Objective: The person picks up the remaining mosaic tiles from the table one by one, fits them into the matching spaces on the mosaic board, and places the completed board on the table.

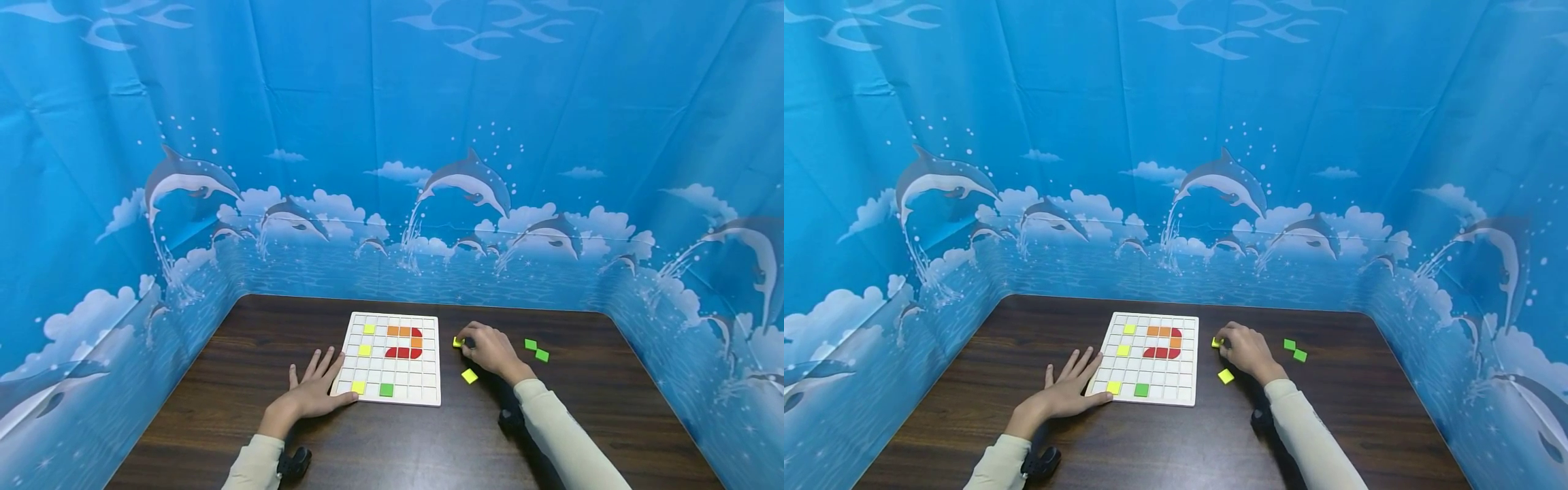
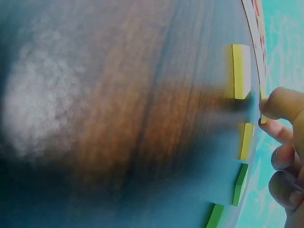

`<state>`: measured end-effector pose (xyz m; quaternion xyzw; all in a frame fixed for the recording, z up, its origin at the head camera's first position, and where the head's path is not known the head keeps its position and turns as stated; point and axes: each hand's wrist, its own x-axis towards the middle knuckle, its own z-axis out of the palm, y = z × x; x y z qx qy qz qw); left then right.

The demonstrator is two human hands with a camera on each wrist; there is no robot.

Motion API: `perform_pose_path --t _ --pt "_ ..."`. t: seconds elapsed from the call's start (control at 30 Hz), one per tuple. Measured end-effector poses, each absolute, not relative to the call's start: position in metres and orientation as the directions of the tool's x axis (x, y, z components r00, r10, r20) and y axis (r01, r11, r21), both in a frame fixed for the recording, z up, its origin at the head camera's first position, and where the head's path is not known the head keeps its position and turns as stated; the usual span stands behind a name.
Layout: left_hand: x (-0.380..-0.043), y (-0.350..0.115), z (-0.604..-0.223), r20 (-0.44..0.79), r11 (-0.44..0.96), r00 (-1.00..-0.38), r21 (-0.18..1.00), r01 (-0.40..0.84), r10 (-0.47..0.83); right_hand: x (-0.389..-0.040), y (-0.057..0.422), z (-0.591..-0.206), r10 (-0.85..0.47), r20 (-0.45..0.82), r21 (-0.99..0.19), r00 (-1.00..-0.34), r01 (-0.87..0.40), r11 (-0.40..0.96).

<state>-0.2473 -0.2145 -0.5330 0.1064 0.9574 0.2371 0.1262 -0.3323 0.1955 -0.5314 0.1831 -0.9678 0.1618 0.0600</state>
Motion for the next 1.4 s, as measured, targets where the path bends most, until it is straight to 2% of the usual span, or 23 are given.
perform_pose_path --t 0.13,0.27,0.7,1.03,1.4 --pt "-0.249 -0.216 -0.538 -0.170 0.863 -0.946 0.478 0.165 0.275 -0.332 0.196 -0.531 -0.326 0.180 -0.297 -0.928 -0.367 0.881" --pt "-0.248 -0.215 -0.531 -0.187 0.863 -0.946 0.483 0.147 0.266 -0.332 0.195 -0.530 -0.328 0.192 -0.299 -0.925 -0.373 0.878" --pt "-0.255 -0.218 -0.541 -0.209 0.886 -0.947 0.444 0.129 0.243 -0.327 0.188 -0.527 -0.354 0.221 -0.318 -0.909 -0.410 0.855" --pt "-0.254 -0.219 -0.545 -0.172 0.860 -0.946 0.485 0.161 0.275 -0.320 0.173 -0.517 -0.388 0.248 -0.323 -0.888 -0.453 0.831" --pt "-0.249 -0.212 -0.527 -0.238 0.888 -0.940 0.444 0.120 0.246 -0.317 0.149 -0.505 -0.443 0.305 -0.339 -0.843 -0.531 0.777"
